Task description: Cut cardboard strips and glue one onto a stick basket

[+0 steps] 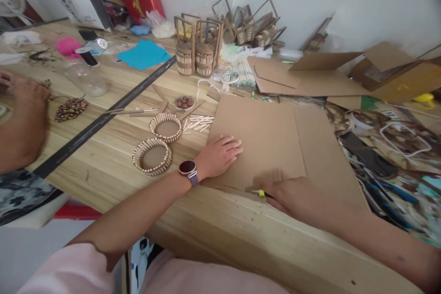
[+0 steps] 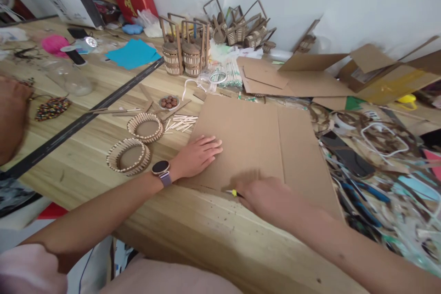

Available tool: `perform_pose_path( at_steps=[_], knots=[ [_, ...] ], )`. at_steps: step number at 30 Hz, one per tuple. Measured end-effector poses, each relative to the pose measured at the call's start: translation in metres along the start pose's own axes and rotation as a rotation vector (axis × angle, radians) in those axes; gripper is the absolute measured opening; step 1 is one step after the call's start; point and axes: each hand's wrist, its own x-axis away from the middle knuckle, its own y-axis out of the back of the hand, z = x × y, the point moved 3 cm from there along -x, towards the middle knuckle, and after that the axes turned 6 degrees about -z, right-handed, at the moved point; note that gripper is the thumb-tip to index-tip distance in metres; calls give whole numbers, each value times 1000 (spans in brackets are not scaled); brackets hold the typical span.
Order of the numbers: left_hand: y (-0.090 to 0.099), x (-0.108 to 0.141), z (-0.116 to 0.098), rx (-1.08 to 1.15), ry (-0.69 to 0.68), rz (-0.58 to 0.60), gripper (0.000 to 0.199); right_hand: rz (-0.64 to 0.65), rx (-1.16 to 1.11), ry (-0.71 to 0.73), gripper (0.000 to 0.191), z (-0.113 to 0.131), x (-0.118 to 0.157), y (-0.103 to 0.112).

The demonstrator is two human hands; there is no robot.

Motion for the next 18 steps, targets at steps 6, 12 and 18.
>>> perform_pose_path(
  at_steps=[6, 12, 18],
  knots=[
    [-3, -5, -26, 14, 18, -18, 37, 10, -86, -22, 21, 3, 6, -5],
    [-4, -9, -32, 15, 24, -11, 34, 19, 2, -13, 18, 36, -20, 2],
    [-5, -9, -30, 15, 26, -22, 35, 63, 57, -4, 17, 47, -30, 10]
  ],
)
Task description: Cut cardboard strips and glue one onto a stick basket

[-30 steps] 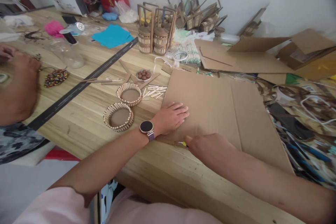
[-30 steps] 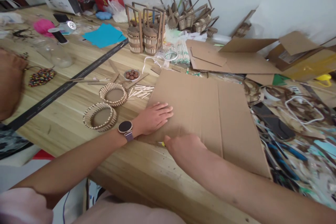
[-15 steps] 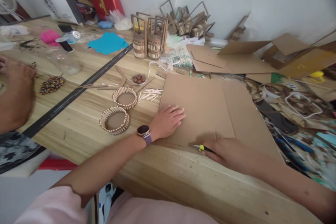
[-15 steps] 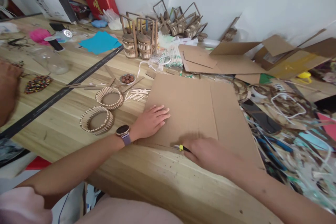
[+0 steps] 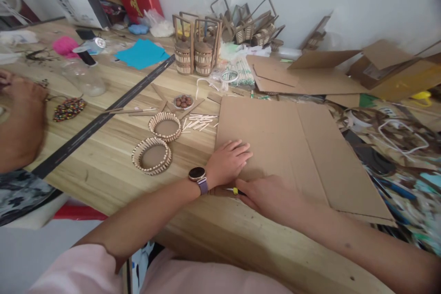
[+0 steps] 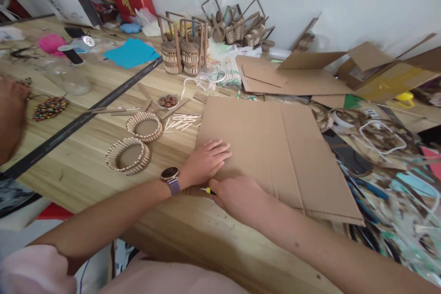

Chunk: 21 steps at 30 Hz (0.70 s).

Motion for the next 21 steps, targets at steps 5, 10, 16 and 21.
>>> perform_pose_path(
  at_steps=[5, 10, 16, 21],
  knots=[
    [2, 0, -1, 5, 0, -2, 35, 34, 9, 7, 18, 3, -2, 4],
    [0, 0, 0, 2, -4, -5, 36, 43, 18, 5, 19, 6, -1, 4],
    [-4, 0, -1, -12, 8, -14, 37, 41, 64, 7, 17, 10, -5, 5],
    [-6, 1, -1, -23, 9, -15, 41, 1, 54, 42, 22, 16, -9, 11]
  ],
)
